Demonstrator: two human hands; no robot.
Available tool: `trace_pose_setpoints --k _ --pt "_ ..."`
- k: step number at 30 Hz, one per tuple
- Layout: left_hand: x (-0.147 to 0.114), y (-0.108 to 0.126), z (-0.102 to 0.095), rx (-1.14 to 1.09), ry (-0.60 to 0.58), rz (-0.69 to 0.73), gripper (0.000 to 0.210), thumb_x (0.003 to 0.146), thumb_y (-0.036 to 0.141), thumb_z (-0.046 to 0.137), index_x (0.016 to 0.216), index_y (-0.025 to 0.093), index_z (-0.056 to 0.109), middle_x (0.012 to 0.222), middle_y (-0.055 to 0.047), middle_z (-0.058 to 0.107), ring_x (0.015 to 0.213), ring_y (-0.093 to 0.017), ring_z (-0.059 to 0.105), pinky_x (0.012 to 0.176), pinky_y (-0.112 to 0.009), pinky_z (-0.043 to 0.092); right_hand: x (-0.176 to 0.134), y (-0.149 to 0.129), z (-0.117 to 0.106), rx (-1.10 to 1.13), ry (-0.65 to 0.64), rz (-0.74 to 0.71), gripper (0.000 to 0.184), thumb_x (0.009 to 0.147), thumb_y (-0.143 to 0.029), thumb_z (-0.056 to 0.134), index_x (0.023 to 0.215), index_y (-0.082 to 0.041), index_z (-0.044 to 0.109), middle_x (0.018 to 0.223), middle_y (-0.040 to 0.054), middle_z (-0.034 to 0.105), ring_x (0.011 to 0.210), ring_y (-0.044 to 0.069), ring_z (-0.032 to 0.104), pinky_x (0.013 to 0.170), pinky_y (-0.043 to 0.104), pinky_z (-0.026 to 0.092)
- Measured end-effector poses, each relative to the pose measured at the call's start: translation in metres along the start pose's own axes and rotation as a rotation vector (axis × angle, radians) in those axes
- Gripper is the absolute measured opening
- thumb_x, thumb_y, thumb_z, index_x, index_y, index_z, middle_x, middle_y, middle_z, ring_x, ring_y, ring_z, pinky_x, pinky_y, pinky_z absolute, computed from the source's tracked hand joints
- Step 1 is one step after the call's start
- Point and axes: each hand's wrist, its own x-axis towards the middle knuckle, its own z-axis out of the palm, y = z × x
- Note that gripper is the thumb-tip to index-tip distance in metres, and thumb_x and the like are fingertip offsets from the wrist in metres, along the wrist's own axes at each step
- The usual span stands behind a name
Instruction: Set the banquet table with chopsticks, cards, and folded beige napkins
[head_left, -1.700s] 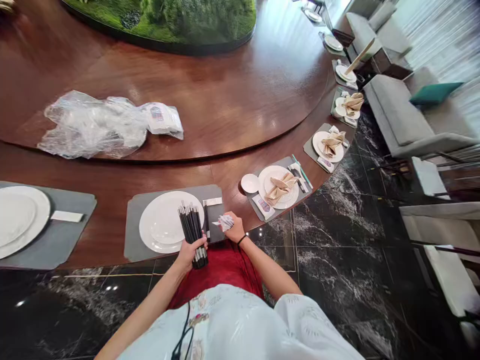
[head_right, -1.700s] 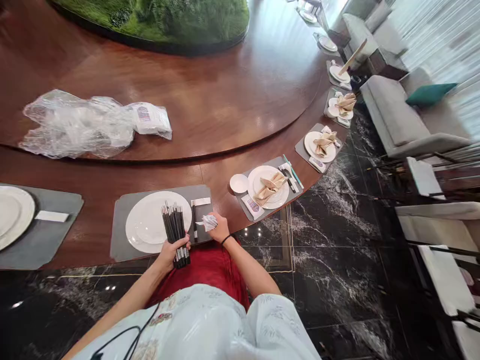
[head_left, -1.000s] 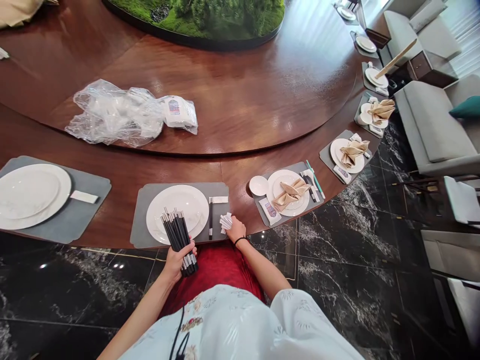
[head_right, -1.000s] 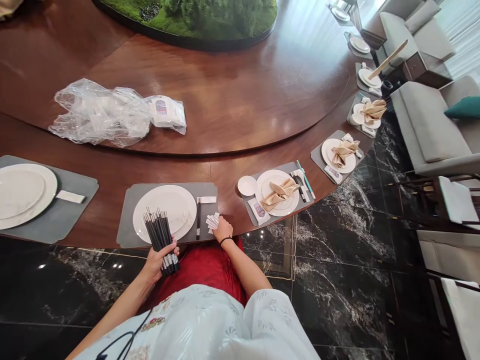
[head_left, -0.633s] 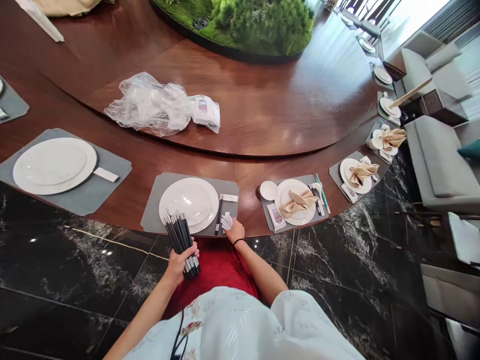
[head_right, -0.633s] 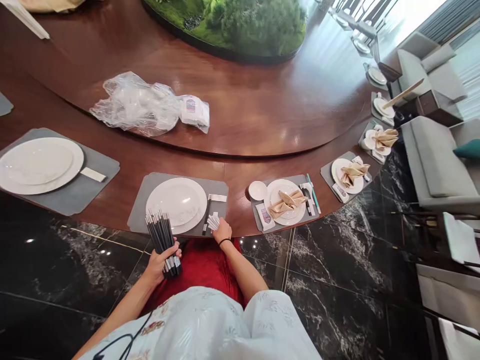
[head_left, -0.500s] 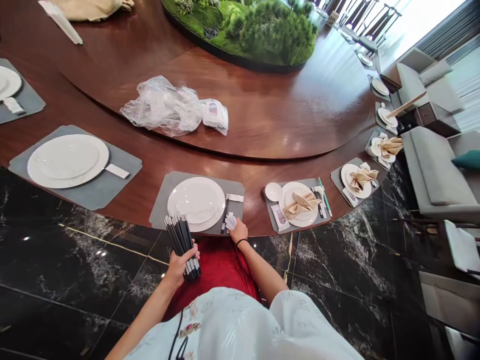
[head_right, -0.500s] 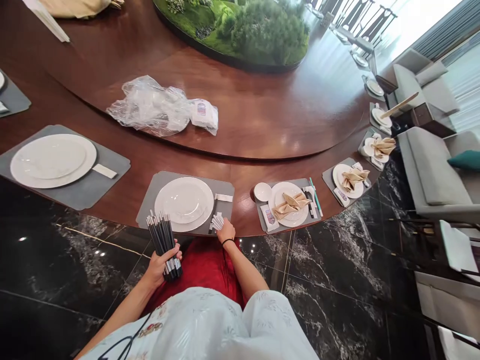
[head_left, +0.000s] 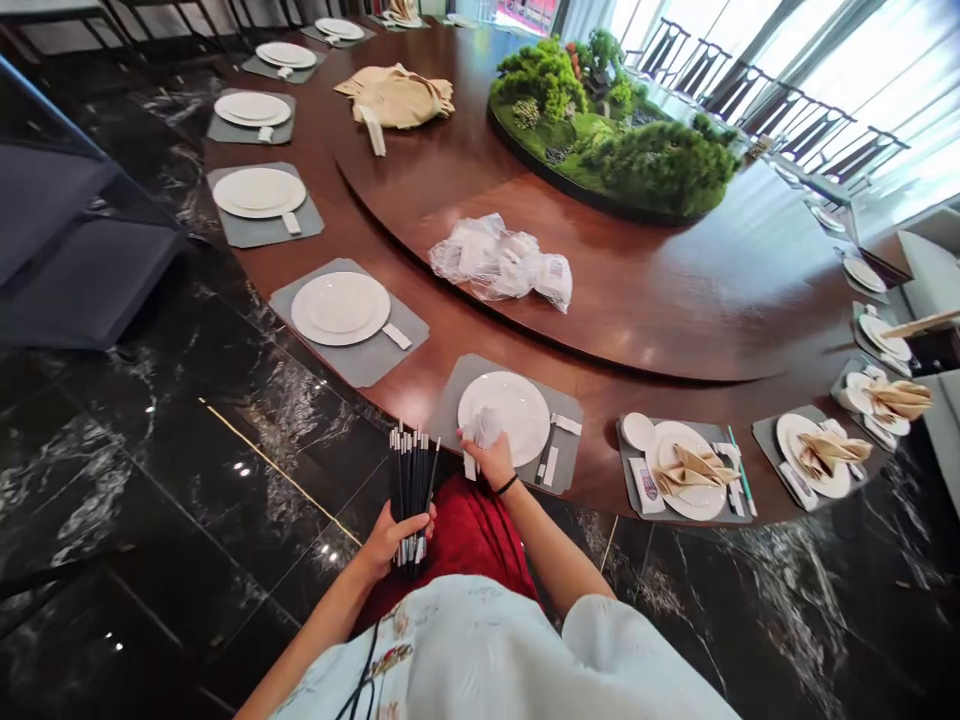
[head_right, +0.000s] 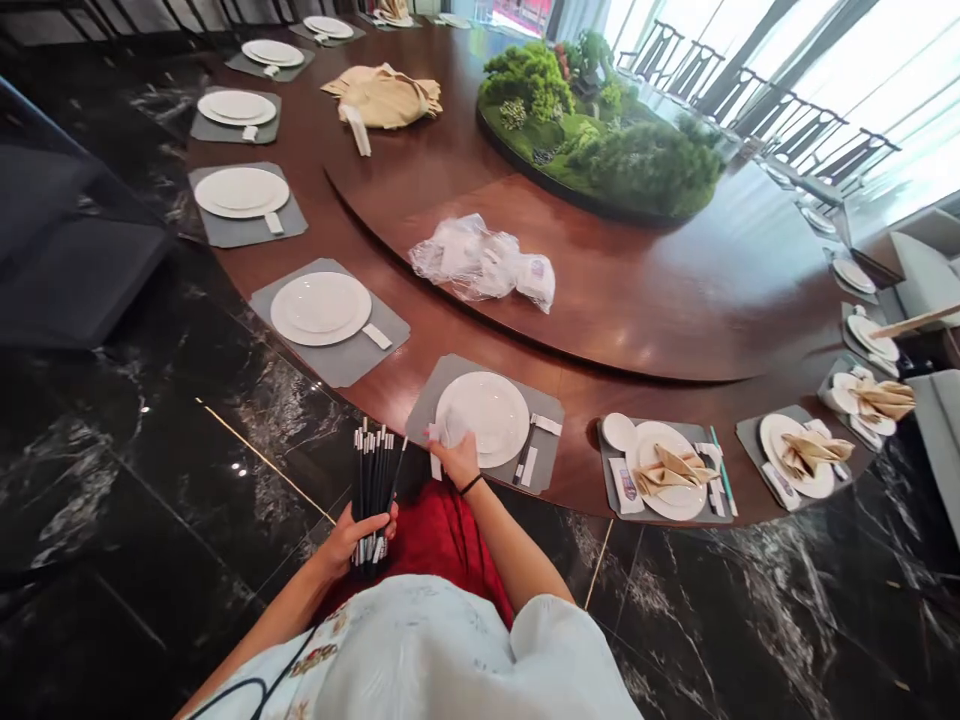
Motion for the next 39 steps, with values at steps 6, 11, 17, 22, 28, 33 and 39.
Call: trace_pose_setpoints --k 6,11,17,22,28,33,39 --pt "0.000 0.045 -0.052 -0.045 0.114 0.090 0.039 0.063 0.031 0.078 0.095 0.013 0.064 0.084 -0.007 0.065 0.061 -0.015 0.058 0.047 -0.028 0.047 0.054 -0.038 0.100 -0.049 -0.216 0.013 0.035 0.065 -0.032 0.075 0.095 -0.018 0.067 0.092 0.0037 0.071 0.086 0.021 0.065 0.080 0.034 0.052" --pt "0.026 0.101 -0.102 0.041 0.140 0.092 0.039 0.063 0.030 0.079 0.094 0.012 0.064 0.086 -0.011 0.068 0.060 -0.016 0.060 0.048 -0.027 0.047 0.104 -0.050 0.163 0.045 -0.290 -0.009 0.036 0.067 -0.036 0.074 0.096 -0.017 0.065 0.091 0.0041 0.070 0.083 0.019 0.064 0.079 0.031 0.051" --pt "0.065 0.185 -0.148 0.124 0.127 0.002 0.042 0.062 0.027 0.081 0.098 0.012 0.066 0.095 -0.014 0.071 0.063 -0.019 0.066 0.059 -0.031 0.051 0.174 -0.062 0.219 0.125 -0.269 0.043 0.041 0.057 -0.037 0.082 0.087 -0.015 0.063 0.082 0.0018 0.067 0.074 0.016 0.059 0.071 0.028 0.049" --pt "0.099 0.235 -0.161 0.188 0.071 -0.106 0.042 0.060 0.029 0.081 0.097 0.012 0.068 0.100 -0.015 0.071 0.069 -0.025 0.070 0.061 -0.033 0.053 0.211 -0.077 0.227 0.247 -0.160 0.149 0.047 0.052 -0.033 0.084 0.090 -0.014 0.064 0.087 0.0028 0.068 0.078 0.017 0.060 0.075 0.029 0.050" --pt "0.154 0.276 -0.182 0.258 -0.005 -0.211 0.035 0.059 0.029 0.081 0.085 0.011 0.068 0.081 -0.011 0.072 0.068 -0.026 0.070 0.055 -0.030 0.050 0.251 -0.073 0.231 0.368 0.017 0.204 0.049 0.051 -0.029 0.083 0.096 -0.017 0.065 0.096 0.0031 0.070 0.085 0.018 0.063 0.082 0.032 0.051" --pt "0.215 0.302 -0.208 0.318 -0.040 -0.227 0.038 0.057 0.028 0.081 0.087 0.010 0.068 0.075 -0.009 0.072 0.064 -0.021 0.067 0.057 -0.030 0.052 0.286 -0.053 0.230 0.402 0.192 0.244 0.046 0.050 -0.032 0.082 0.090 -0.014 0.065 0.090 0.0043 0.069 0.079 0.017 0.062 0.075 0.030 0.051" --pt "0.278 0.322 -0.256 0.585 -0.024 -0.148 0.040 0.053 0.034 0.081 0.083 0.012 0.066 0.060 -0.003 0.065 0.053 -0.016 0.060 0.052 -0.028 0.047 0.320 -0.019 0.223 0.113 0.426 0.383 0.038 0.049 -0.028 0.080 0.081 -0.013 0.066 0.081 0.0011 0.068 0.073 0.015 0.060 0.074 0.029 0.049"
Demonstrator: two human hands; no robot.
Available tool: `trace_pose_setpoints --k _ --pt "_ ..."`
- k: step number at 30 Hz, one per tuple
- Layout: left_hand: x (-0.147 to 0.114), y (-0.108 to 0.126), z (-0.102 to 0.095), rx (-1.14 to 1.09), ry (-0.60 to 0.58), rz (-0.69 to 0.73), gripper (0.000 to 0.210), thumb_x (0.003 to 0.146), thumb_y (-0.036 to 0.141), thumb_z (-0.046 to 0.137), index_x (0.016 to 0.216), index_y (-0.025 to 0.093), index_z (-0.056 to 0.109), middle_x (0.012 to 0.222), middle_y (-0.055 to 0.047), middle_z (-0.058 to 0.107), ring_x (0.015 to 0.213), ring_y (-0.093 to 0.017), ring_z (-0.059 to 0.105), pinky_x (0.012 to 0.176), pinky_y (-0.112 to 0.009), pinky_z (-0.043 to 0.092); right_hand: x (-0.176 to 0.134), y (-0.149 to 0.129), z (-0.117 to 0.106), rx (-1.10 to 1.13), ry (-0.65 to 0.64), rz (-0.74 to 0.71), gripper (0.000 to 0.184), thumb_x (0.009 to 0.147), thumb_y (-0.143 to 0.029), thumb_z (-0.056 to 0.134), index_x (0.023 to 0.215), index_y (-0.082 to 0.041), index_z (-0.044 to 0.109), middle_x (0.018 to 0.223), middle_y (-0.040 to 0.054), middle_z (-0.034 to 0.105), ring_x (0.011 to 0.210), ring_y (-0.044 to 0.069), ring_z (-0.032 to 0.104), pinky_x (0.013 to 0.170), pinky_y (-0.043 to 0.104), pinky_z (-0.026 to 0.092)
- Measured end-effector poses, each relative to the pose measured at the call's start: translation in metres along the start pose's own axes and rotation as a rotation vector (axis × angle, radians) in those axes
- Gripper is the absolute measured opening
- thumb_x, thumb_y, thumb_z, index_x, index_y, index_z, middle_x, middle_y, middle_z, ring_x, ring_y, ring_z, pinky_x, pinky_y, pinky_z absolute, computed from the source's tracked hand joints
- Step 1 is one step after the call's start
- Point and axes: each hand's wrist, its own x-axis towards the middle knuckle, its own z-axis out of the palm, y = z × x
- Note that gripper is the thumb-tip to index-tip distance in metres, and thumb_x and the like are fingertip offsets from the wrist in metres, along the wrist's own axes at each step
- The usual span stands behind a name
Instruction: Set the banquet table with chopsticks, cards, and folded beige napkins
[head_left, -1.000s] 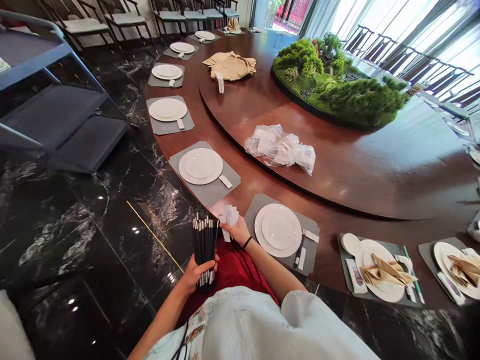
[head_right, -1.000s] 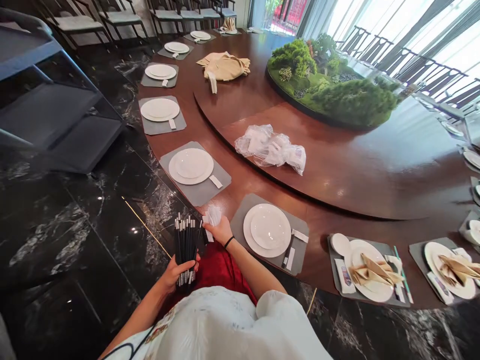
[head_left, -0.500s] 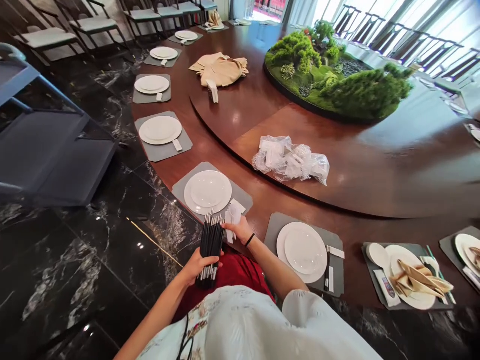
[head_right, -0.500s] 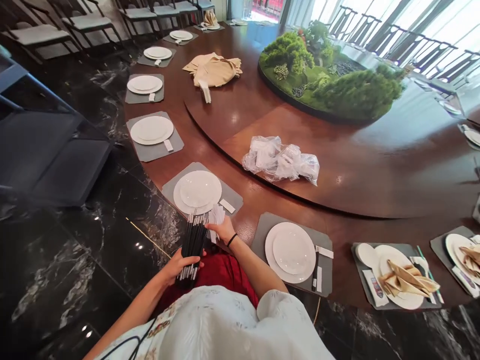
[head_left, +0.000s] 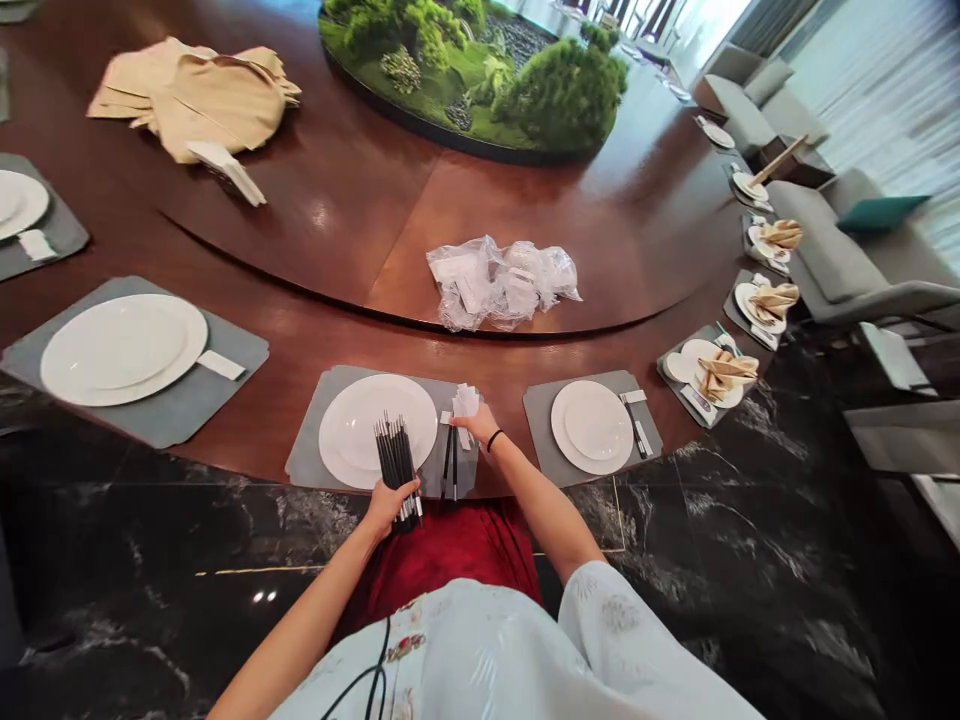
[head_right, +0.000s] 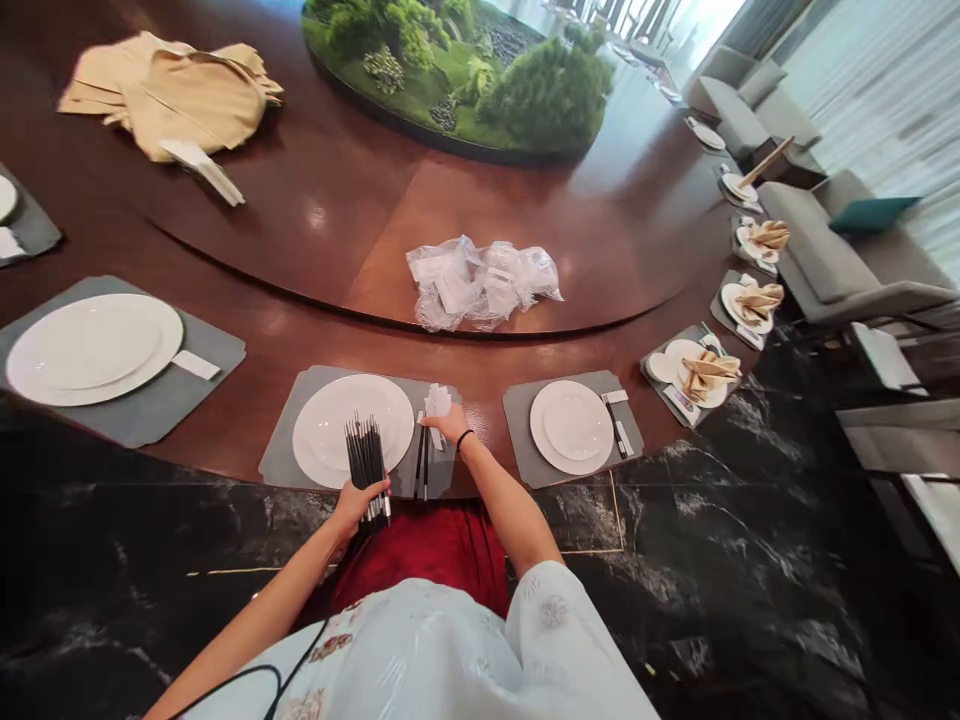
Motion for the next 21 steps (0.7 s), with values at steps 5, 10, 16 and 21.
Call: trace_pose_setpoints --k 5,10,16,21 --pt "0.015 -0.016 -0.036 0.374 -0.130 0.115 0.029 0.054 0.035 0.079 0.072 0.014 0.068 0.066 -0.006 0.067 0.063 -0.021 0.062 0.063 -0.031 0.049 0.022 0.022 0.020 -0.355 0.130 0.134 0.033 0.058 -0.030 0.077 0.086 -0.016 0.069 0.088 0.0044 0.071 0.077 0.017 0.065 0.070 0.026 0.050" --pt "0.014 -0.038 -0.039 0.464 -0.169 0.105 0.026 0.056 0.033 0.077 0.072 0.015 0.067 0.072 -0.008 0.068 0.068 -0.023 0.062 0.066 -0.033 0.048 0.026 0.025 0.035 -0.641 0.230 0.144 0.034 0.066 -0.033 0.071 0.096 -0.019 0.068 0.096 0.0095 0.072 0.089 0.024 0.068 0.074 0.028 0.050" --pt "0.014 -0.041 -0.033 0.450 -0.228 0.107 0.024 0.058 0.031 0.076 0.072 0.015 0.066 0.072 -0.007 0.067 0.067 -0.022 0.061 0.068 -0.033 0.048 0.017 0.020 0.021 -0.663 0.246 0.094 0.036 0.071 -0.035 0.067 0.103 -0.018 0.065 0.098 0.0091 0.072 0.090 0.025 0.067 0.077 0.030 0.050" --pt "0.013 -0.041 -0.031 0.415 -0.142 0.069 0.028 0.053 0.033 0.078 0.072 0.015 0.066 0.072 -0.007 0.068 0.069 -0.023 0.062 0.068 -0.034 0.049 -0.018 0.033 0.010 -0.477 0.204 0.043 0.027 0.072 -0.029 0.066 0.097 -0.020 0.066 0.095 0.0042 0.072 0.086 0.019 0.067 0.078 0.027 0.051"
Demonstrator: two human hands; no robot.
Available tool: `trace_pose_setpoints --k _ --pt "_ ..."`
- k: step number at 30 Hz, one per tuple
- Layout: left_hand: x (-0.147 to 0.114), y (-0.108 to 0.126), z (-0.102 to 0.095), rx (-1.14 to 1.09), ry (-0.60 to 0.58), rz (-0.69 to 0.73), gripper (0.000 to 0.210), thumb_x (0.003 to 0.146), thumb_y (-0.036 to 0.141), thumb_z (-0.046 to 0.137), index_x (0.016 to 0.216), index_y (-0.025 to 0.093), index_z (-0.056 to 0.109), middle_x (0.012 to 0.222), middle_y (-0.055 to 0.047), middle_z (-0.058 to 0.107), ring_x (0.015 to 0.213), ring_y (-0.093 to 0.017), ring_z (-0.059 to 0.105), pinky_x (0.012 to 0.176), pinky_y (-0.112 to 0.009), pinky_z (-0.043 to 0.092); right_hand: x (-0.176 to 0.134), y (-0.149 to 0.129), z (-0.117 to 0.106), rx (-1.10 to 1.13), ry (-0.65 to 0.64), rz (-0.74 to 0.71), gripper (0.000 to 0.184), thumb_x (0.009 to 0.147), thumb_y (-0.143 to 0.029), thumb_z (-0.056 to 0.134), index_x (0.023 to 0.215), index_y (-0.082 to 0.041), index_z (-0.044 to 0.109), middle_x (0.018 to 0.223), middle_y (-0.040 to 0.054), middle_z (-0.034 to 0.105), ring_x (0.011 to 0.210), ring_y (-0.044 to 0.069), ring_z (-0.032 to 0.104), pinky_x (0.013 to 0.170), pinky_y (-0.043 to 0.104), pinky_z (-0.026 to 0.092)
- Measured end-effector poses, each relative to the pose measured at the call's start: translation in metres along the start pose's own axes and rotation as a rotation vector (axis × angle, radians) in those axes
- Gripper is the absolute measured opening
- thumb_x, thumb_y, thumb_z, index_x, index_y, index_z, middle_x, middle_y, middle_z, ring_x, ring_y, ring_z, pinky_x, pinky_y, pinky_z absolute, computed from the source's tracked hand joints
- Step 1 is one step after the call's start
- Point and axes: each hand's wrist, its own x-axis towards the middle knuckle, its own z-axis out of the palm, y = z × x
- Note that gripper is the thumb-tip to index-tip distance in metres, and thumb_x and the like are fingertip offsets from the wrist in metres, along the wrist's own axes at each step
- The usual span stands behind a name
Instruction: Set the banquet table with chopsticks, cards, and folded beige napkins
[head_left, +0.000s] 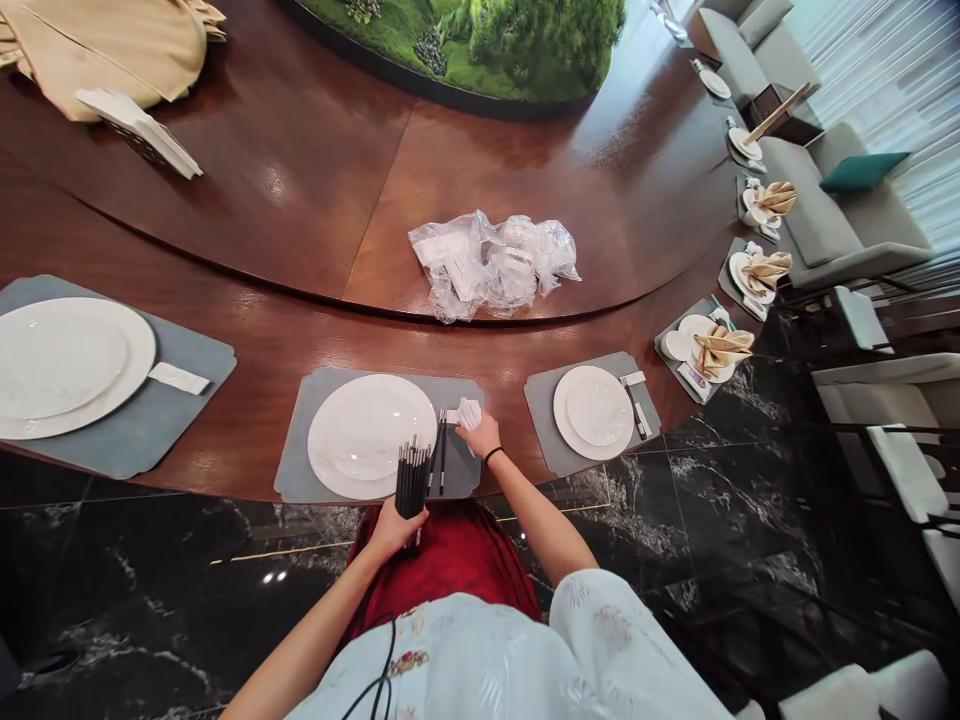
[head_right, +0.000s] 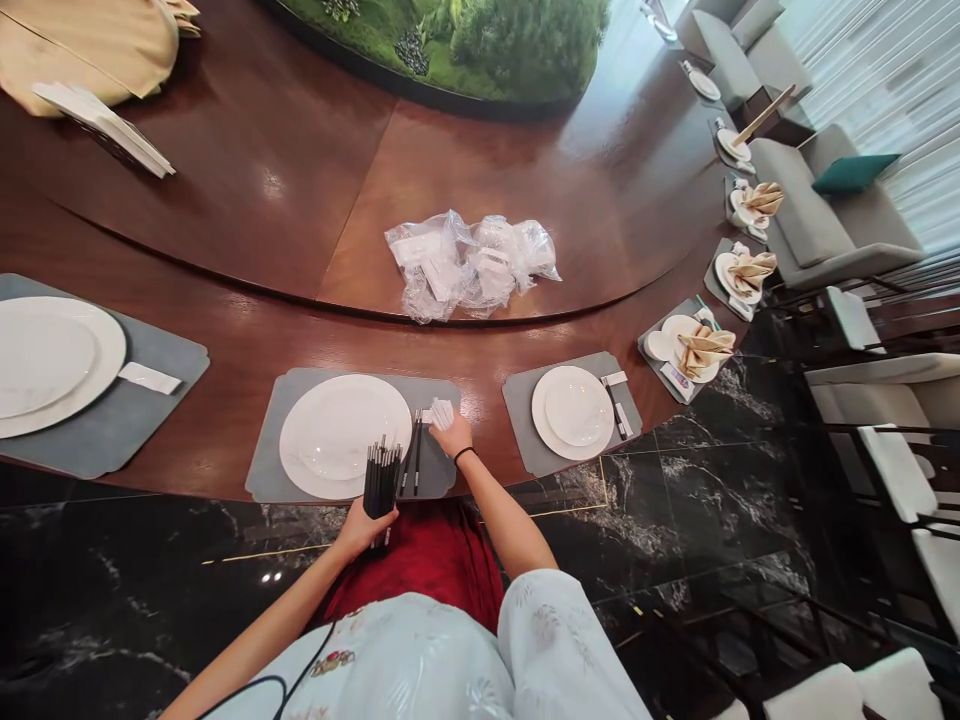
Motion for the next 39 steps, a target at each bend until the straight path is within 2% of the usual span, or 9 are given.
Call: trace_pose_setpoints --k 5,10,19,23,26,29,32,35,39 --pt "0.003 -0.008 0.004 0.088 -0.004 -0.002 0.028 0.058 0.035 0.076 0.074 0.015 0.066 0.074 -0.007 0.069 0.070 -0.023 0.062 0.068 -0.033 0.048 -0.044 0.023 0.023 -0.007 -0.092 0.017 0.028 0.069 -0.029 0.070 0.096 -0.021 0.066 0.094 0.0028 0.073 0.084 0.018 0.068 0.076 0.027 0.051" --pt "0.007 -0.017 0.015 0.095 -0.044 -0.027 0.031 0.059 0.038 0.074 0.074 0.013 0.065 0.072 -0.006 0.068 0.067 -0.021 0.061 0.065 -0.032 0.048 -0.068 0.033 0.047 0.022 -0.159 -0.049 0.030 0.068 -0.024 0.070 0.098 -0.021 0.066 0.095 0.0034 0.072 0.088 0.020 0.066 0.078 0.028 0.050" --pt "0.005 -0.031 0.034 -0.023 -0.045 -0.088 0.039 0.055 0.041 0.079 0.077 0.012 0.066 0.071 -0.007 0.069 0.064 -0.020 0.062 0.063 -0.032 0.049 -0.083 0.044 0.051 0.155 -0.122 -0.087 0.030 0.069 -0.024 0.070 0.099 -0.021 0.066 0.092 0.0049 0.072 0.082 0.020 0.066 0.074 0.030 0.051" --pt "0.003 -0.028 0.035 -0.084 -0.056 -0.068 0.034 0.057 0.040 0.078 0.074 0.012 0.066 0.067 -0.005 0.068 0.062 -0.019 0.062 0.063 -0.031 0.049 -0.069 0.046 0.045 0.138 -0.059 -0.114 0.033 0.069 -0.027 0.069 0.101 -0.021 0.063 0.089 0.0025 0.071 0.078 0.018 0.065 0.072 0.027 0.050" --pt "0.001 -0.023 0.032 -0.106 -0.039 -0.063 0.033 0.058 0.039 0.078 0.072 0.013 0.066 0.065 -0.005 0.067 0.060 -0.019 0.061 0.062 -0.031 0.048 -0.040 0.038 0.036 0.135 -0.030 -0.188 0.042 0.071 -0.027 0.067 0.112 -0.022 0.060 0.093 0.0014 0.071 0.082 0.017 0.065 0.075 0.026 0.050" --pt "-0.003 -0.016 0.028 -0.118 0.008 -0.082 0.036 0.053 0.040 0.080 0.074 0.013 0.067 0.064 -0.005 0.067 0.061 -0.021 0.061 0.061 -0.032 0.049 -0.004 0.024 0.026 0.130 -0.079 -0.303 0.055 0.071 -0.026 0.067 0.125 -0.023 0.055 0.106 0.0023 0.069 0.093 0.017 0.065 0.084 0.027 0.049" --pt "-0.007 -0.011 0.024 -0.110 0.009 -0.079 0.035 0.053 0.040 0.079 0.073 0.014 0.067 0.064 -0.005 0.067 0.062 -0.021 0.062 0.062 -0.033 0.049 0.025 0.013 0.020 0.053 -0.161 -0.354 0.059 0.070 -0.025 0.069 0.127 -0.024 0.054 0.113 0.0023 0.068 0.102 0.019 0.063 0.089 0.029 0.048" --pt "-0.010 -0.010 0.020 -0.101 -0.035 -0.044 0.031 0.059 0.040 0.076 0.071 0.014 0.065 0.064 -0.005 0.065 0.060 -0.019 0.060 0.062 -0.031 0.048 0.036 0.009 0.017 -0.066 -0.219 -0.388 0.061 0.068 -0.024 0.071 0.127 -0.025 0.054 0.114 0.0021 0.067 0.103 0.021 0.063 0.090 0.030 0.048" --pt "-0.010 -0.011 0.018 -0.079 -0.027 -0.048 0.031 0.059 0.039 0.076 0.073 0.013 0.066 0.067 -0.005 0.066 0.062 -0.020 0.061 0.064 -0.032 0.049 0.032 0.008 0.017 -0.173 -0.243 -0.384 0.049 0.071 -0.028 0.069 0.118 -0.025 0.059 0.105 0.0021 0.070 0.096 0.023 0.065 0.083 0.031 0.049"
